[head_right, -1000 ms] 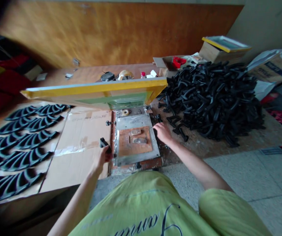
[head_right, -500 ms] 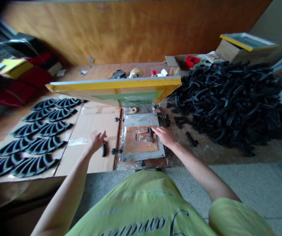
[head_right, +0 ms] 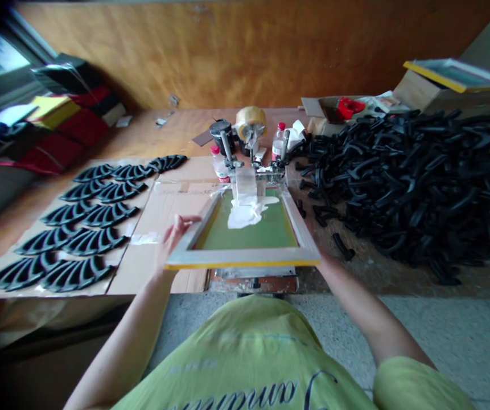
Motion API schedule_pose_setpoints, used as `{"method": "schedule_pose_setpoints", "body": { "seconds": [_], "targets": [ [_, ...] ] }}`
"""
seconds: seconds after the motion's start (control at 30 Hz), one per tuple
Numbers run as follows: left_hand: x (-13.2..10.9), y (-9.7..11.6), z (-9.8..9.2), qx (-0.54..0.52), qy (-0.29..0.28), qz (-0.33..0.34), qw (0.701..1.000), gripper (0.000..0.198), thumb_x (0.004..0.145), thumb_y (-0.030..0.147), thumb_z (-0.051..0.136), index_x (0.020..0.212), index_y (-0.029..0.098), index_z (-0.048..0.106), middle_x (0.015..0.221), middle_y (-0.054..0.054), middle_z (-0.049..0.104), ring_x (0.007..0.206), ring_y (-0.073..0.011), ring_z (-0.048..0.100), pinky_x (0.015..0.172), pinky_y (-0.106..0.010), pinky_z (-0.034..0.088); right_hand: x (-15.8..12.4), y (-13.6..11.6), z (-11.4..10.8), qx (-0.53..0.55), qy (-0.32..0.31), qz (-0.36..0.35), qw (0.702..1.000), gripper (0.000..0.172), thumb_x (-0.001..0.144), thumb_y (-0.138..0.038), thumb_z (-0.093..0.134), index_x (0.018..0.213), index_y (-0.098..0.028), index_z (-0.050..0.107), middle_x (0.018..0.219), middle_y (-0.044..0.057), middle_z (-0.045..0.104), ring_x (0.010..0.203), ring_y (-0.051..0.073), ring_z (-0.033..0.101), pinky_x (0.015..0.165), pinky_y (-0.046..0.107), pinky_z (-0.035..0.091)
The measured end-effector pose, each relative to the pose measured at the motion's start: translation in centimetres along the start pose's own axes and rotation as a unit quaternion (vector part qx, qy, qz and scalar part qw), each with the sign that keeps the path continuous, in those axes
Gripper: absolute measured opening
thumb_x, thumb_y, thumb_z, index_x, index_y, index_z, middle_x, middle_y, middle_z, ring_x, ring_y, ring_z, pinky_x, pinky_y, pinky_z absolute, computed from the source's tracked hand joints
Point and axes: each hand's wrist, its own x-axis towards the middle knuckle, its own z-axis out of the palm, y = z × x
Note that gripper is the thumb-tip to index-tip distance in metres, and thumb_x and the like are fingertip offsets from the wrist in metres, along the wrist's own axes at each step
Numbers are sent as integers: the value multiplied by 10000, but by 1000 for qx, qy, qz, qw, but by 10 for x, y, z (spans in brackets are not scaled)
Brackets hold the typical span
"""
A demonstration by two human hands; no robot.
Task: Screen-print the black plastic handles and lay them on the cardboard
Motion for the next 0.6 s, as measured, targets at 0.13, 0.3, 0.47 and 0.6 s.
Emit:
{"method": "schedule_pose_setpoints", "body": {
  "seconds": [0.13,0.3,0.47,0.6],
  "targets": [
    [-22,-66,-3,36,-44,-118,991,664,752,597,707,1248,160,643,637,28,587,504,-93,465,479,-201,342,38,-7,-30,-35,141,26,989,351,961,-259,510,1251,-138,667,1223,129,660,1057,227,647,908,337,530],
    [-14,-115,0,118,-38,-151,981,669,781,512,686,1361,196,579,717,13,639,559,-116,533,508,-207,385,78,-70,-11,-125,31,-110,986,427,801,-262,765,1194,-136,655,1262,162,613,1170,321,527,969,457,458],
    [-11,-124,-4,144,-63,-164,974,636,806,547,647,1335,196,601,755,-6,660,571,-125,549,508,-215,403,45,-80,16,-140,-81,-160,974,82,878,-135,606,880,-159,684,881,97,686,919,238,562,789,338,419],
    [-13,-125,-3,130,-74,-160,976,650,835,572,593,1350,175,590,826,-34,681,625,-140,578,511,-216,408,19,-69,5,-116,-121,-288,943,186,861,-55,534,879,-153,692,868,91,688,882,211,558,762,318,369]
  ]
}}
